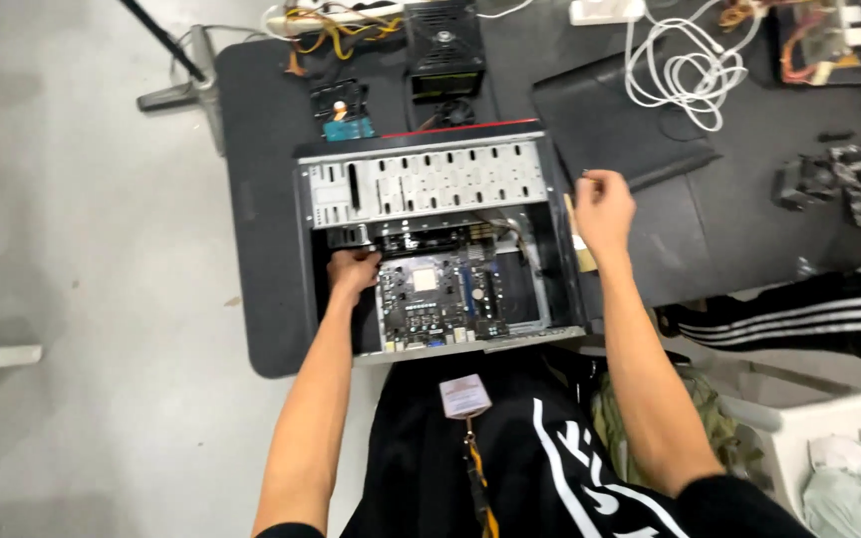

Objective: The person is disassembling a computer to clean the power supply and heat sink using a brush and screwdriver.

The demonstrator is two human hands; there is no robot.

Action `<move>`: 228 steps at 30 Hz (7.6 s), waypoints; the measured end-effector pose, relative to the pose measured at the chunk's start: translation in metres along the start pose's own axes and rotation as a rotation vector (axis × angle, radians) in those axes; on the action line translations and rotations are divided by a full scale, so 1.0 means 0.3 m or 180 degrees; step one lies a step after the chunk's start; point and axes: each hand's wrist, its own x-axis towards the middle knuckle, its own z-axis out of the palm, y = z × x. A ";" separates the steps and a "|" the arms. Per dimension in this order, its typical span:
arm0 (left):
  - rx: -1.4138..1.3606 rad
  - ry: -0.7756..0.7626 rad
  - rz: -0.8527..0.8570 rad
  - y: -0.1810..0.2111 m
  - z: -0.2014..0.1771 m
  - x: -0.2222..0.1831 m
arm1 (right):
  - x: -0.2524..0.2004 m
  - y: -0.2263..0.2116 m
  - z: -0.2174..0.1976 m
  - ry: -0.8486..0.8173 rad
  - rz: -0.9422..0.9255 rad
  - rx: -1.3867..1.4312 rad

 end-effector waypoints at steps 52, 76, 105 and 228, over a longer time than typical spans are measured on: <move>0.1576 -0.0590 0.0569 0.088 -0.079 -0.071 | -0.263 -0.285 0.353 -0.2310 0.1328 0.0251; 0.3015 0.0012 0.1369 0.175 -0.035 -0.200 | -0.210 -0.433 0.269 -0.2396 -0.0458 0.0194; 0.0771 0.0159 0.1719 0.164 -0.165 -0.485 | 0.575 -0.866 0.483 -0.1861 0.2536 0.2419; 0.2815 -0.1843 0.0374 0.209 -0.106 -0.568 | -0.052 0.303 -0.076 -0.0220 0.0970 -0.0453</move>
